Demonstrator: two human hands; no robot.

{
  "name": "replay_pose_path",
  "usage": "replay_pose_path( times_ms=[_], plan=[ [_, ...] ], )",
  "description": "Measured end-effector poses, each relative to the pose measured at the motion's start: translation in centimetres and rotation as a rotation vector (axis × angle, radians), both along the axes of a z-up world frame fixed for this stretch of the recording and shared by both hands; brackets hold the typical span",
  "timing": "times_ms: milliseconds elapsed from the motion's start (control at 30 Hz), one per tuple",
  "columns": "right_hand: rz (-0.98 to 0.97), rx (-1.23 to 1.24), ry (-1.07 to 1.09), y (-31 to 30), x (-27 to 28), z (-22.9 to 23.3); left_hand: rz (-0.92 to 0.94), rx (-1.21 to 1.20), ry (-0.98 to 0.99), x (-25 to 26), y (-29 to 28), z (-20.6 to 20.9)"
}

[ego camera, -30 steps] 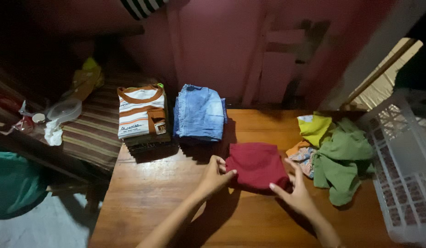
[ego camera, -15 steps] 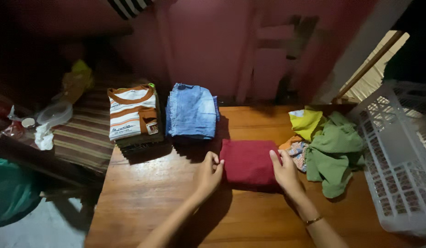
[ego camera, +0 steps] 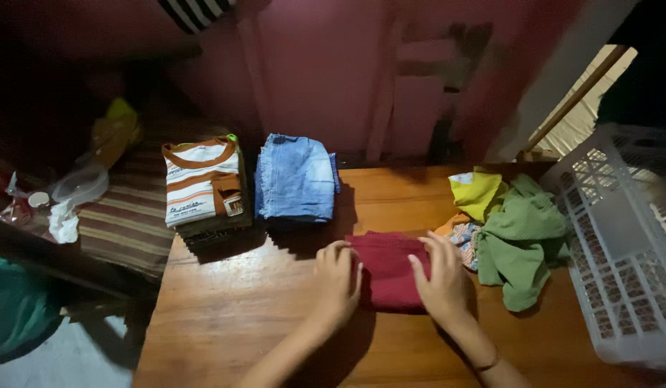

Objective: The person folds several garments on a wooden table, including a maroon t-shirt, a green long-sleeved shirt, and a patterned cloth. Each item is smoothed, folded into a compact rectangle, and stacked on top of previously folded clothes.

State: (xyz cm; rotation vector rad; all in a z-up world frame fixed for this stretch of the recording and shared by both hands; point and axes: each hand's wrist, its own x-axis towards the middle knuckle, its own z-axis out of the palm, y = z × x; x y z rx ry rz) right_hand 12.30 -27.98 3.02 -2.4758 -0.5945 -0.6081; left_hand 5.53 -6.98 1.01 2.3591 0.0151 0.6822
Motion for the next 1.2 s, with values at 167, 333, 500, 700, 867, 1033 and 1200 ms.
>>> replay_pose_path(
  times_ms=[167, 333, 500, 700, 867, 1033, 1200],
  plan=[
    [0.244, -0.080, 0.050, 3.4, -0.8, 0.0, -0.157, 0.106, -0.131, 2.0, -2.1, -0.9],
    [0.280, -0.144, 0.150, 4.1, -0.7, -0.8, -0.201, 0.252, -0.034, 2.9, -2.2, -2.4],
    [0.248, -0.260, 0.125, 3.7, -0.5, -1.6, -0.185, 0.281, 0.069, 2.7, -1.9, -2.2],
    [0.204, -0.295, 0.180, 4.0, 0.3, -1.1, -0.154, 0.210, 0.069, 3.3, -1.5, -1.5],
    [0.204, -0.234, 0.171, 3.9, 1.9, -0.2, -0.211, 0.136, 0.189, 3.9, -0.6, -2.2],
    [0.226, -0.241, 0.231, 4.2, 3.8, -0.7, -0.231, 0.109, 0.105, 3.9, -0.4, -2.8],
    [0.471, -0.016, 0.410, 3.3, 5.2, -1.2, -0.336, 0.040, 0.135, 3.2, 0.9, -2.0]
  ],
)
